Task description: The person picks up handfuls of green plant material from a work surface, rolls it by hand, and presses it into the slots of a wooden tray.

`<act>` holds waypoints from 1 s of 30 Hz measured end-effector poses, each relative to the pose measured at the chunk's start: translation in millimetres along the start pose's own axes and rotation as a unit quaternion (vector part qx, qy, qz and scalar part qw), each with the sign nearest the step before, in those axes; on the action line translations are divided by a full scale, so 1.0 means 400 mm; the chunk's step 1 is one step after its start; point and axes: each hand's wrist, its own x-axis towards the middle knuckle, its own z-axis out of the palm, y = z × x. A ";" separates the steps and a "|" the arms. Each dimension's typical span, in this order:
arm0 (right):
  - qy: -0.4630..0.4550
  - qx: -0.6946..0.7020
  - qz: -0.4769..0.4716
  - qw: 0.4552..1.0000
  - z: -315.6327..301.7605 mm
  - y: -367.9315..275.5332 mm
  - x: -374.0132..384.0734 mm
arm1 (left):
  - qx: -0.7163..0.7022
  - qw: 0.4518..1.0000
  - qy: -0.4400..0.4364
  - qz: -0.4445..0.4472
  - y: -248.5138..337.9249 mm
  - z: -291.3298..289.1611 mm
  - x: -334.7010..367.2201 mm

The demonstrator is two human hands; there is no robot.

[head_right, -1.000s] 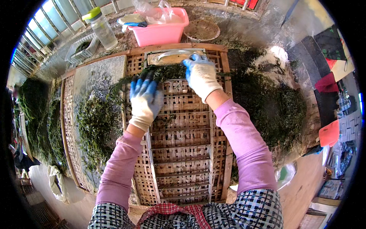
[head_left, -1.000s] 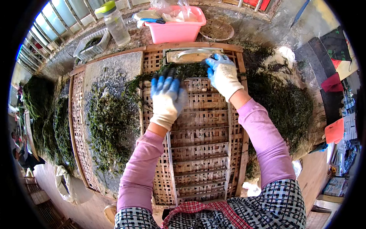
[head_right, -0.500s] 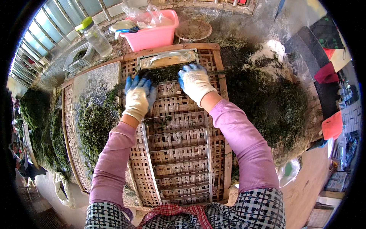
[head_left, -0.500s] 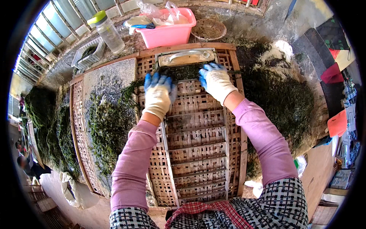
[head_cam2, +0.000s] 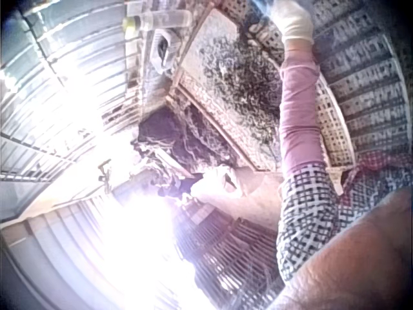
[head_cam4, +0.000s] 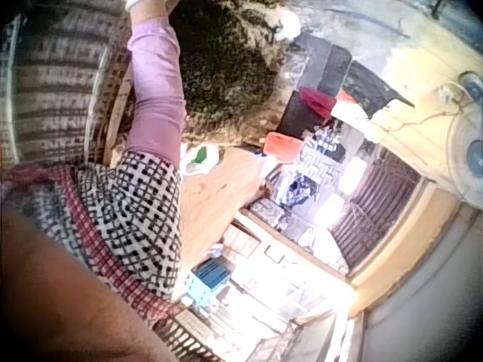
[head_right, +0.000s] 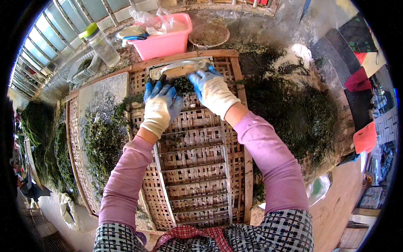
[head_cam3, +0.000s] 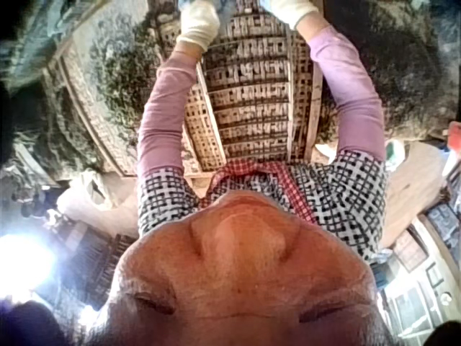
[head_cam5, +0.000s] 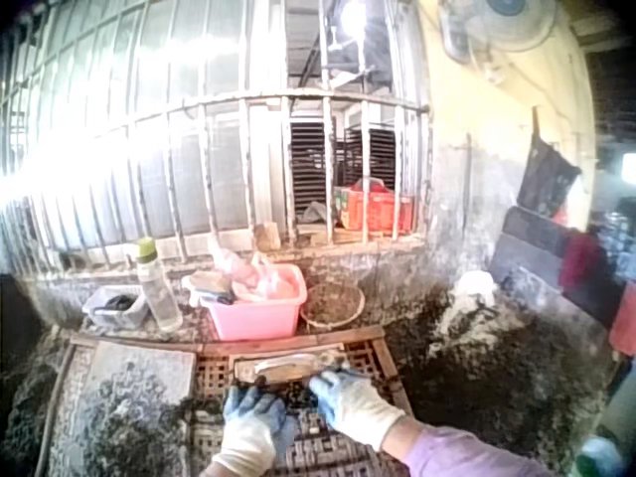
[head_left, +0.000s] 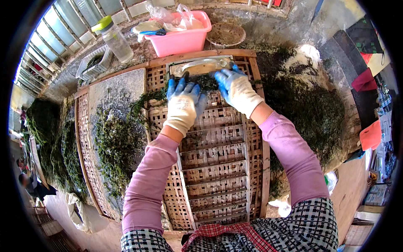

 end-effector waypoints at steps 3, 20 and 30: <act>-0.111 -0.064 0.053 0.990 0.002 0.069 -0.038 | -0.019 0.998 -0.037 -0.052 -0.010 0.036 0.022; -0.075 -0.007 0.196 0.978 0.019 0.011 0.054 | -0.030 0.981 -0.182 0.053 0.233 0.099 0.099; -0.076 0.059 0.138 0.986 0.008 0.057 0.034 | -0.163 0.982 0.070 -0.060 0.096 0.044 0.016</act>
